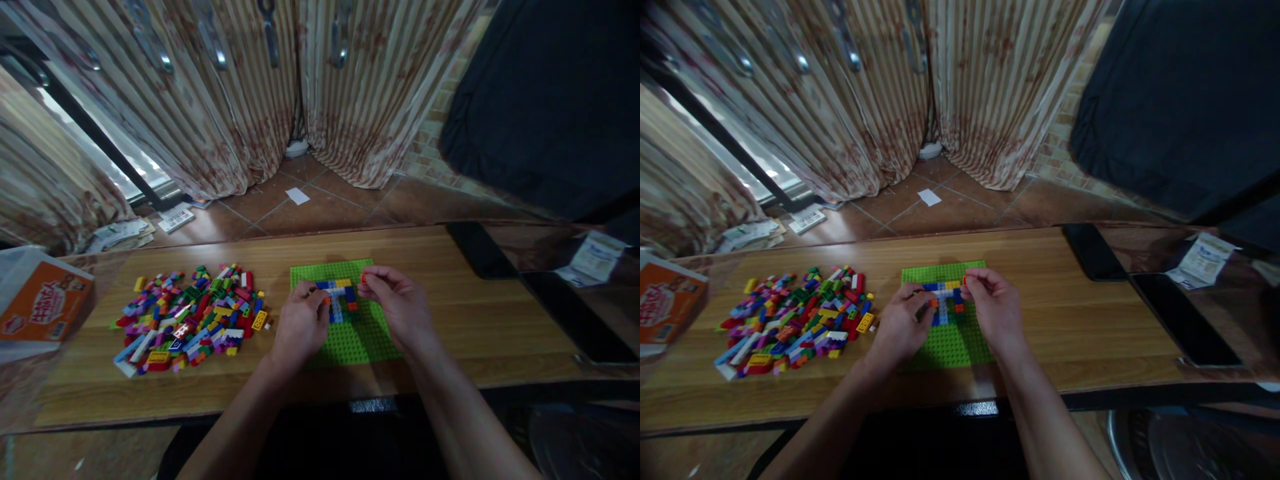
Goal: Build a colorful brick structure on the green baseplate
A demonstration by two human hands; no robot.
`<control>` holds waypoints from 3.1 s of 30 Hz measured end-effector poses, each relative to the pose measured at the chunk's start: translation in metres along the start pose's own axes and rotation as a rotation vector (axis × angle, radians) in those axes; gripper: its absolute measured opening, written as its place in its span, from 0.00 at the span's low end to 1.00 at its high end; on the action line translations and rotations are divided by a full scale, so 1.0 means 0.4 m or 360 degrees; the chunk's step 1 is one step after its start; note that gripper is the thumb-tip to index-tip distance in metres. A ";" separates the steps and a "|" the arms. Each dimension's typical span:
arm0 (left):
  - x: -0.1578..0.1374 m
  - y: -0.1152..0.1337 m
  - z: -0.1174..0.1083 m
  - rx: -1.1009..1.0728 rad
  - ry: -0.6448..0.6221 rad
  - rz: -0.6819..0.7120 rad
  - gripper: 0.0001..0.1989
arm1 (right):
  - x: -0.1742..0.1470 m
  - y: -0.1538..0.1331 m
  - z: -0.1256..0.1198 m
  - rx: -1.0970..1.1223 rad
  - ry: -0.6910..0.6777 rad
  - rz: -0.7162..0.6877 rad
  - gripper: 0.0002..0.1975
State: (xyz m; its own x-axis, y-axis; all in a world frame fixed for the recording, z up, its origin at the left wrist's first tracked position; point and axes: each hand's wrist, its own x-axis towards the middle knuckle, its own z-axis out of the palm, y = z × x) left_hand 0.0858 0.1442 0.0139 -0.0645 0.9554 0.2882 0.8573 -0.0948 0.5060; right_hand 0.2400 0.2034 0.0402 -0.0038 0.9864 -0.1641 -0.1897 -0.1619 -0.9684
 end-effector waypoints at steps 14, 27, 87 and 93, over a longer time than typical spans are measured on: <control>0.007 0.010 -0.016 -0.0152 -0.0095 -0.0272 0.09 | -0.002 -0.003 0.004 0.0010 0.0007 -0.0001 0.11; 0.008 0.021 -0.024 0.0371 -0.0217 -0.0002 0.09 | -0.007 0.001 0.007 -0.0029 -0.0041 0.0045 0.12; -0.012 -0.214 -0.282 -0.0654 0.0798 -0.0780 0.08 | -0.166 0.112 0.191 -0.1047 -0.1071 -0.0305 0.07; -0.037 -0.250 -0.314 -0.0730 0.0877 -0.0882 0.08 | -0.181 0.132 0.254 -0.1125 -0.1104 -0.0440 0.06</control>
State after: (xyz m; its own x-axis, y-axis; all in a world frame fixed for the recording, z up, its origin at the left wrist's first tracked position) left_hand -0.0629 0.1043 0.0612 -0.7438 0.6390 0.1958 0.3506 0.1237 0.9283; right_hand 0.1307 0.1261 0.0202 -0.6569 0.7539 0.0088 0.3502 0.3155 -0.8819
